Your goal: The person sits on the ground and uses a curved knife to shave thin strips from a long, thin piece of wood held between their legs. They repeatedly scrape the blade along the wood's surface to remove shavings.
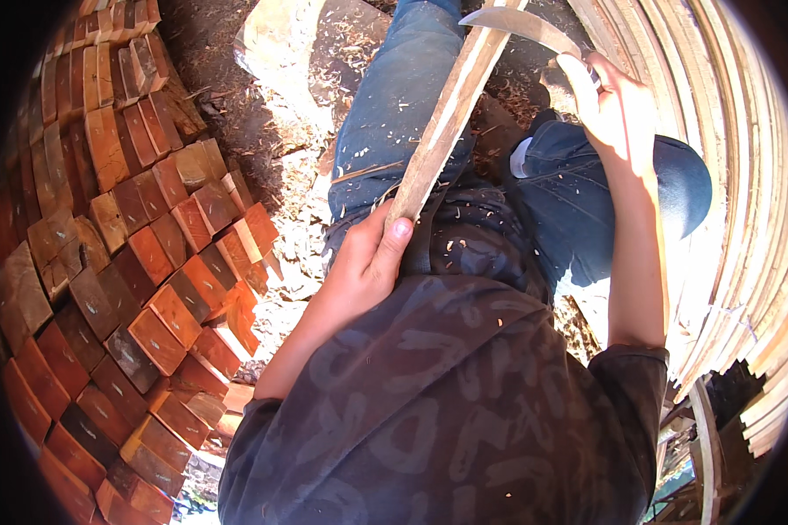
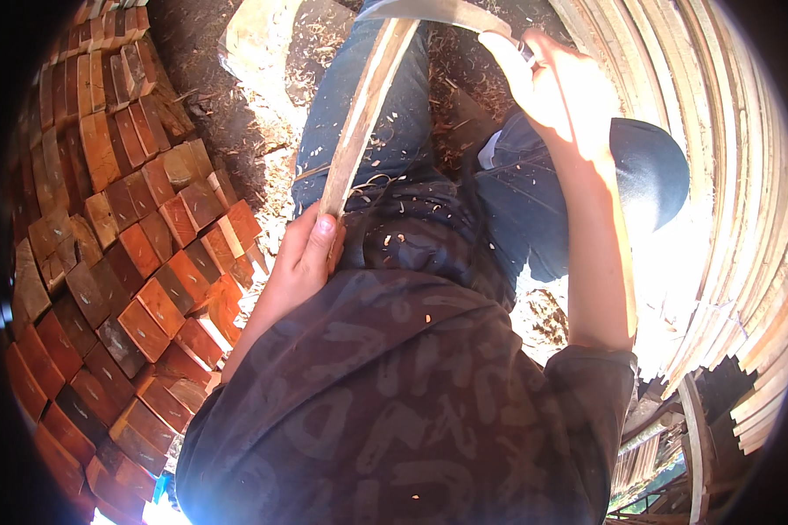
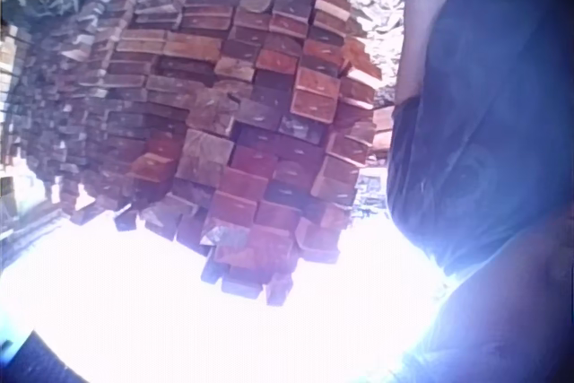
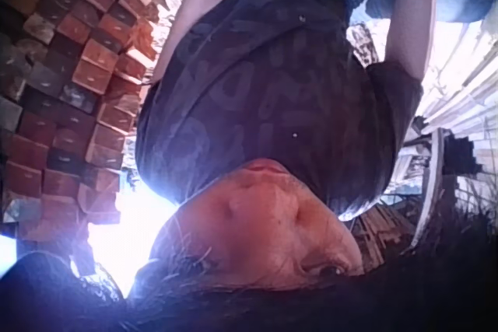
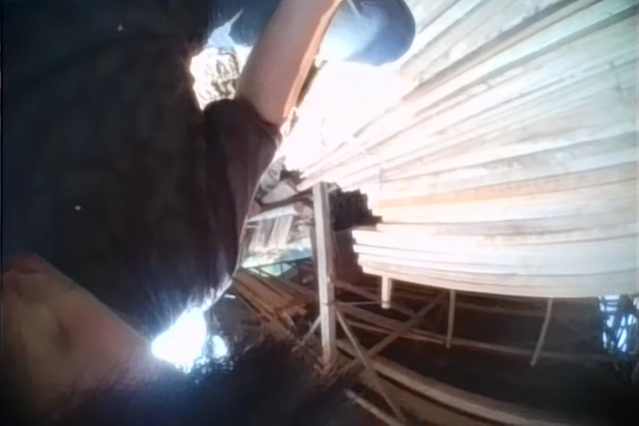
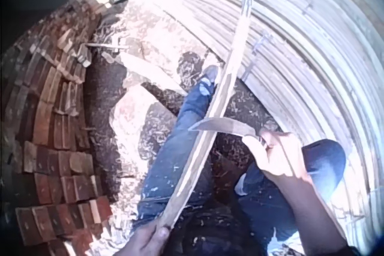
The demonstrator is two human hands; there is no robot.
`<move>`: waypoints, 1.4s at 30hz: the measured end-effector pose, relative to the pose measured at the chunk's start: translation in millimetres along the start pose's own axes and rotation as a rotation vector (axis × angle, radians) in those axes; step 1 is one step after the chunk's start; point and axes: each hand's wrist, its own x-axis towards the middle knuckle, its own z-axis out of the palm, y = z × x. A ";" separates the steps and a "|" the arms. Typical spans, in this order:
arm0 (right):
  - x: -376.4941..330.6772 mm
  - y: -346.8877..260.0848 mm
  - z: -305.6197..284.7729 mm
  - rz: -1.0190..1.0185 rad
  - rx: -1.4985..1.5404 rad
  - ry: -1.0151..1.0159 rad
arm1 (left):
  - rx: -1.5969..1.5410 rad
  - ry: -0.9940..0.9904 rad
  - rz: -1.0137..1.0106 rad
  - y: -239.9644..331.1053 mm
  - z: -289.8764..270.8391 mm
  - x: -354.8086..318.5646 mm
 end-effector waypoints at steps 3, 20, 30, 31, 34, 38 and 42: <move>-8.5 -24.3 -6.4 0.004 0.107 -0.098 | 0.003 0.017 -0.023 -3.1 -1.2 -0.3; 27.4 1.8 4.4 -0.223 -0.126 0.066 | 0.012 0.050 0.057 2.9 -4.0 5.8; -8.3 -50.3 -3.4 -0.246 0.076 -0.169 | -0.075 0.029 0.025 -8.0 -3.8 6.8; -1.7 -32.5 2.3 -0.214 -0.010 -0.136 | -0.086 0.034 0.033 -7.9 -3.8 3.8; 30.5 7.8 1.5 -0.234 -0.111 -0.005 | 0.003 0.044 -0.065 -3.4 -10.1 -3.0; 2.6 -38.3 -3.2 -0.116 0.111 -0.073 | 0.041 0.039 -0.003 -9.7 -15.9 4.5; 13.1 -28.8 11.2 -0.157 0.059 -0.048 | 0.003 0.027 0.016 -2.2 -10.5 1.3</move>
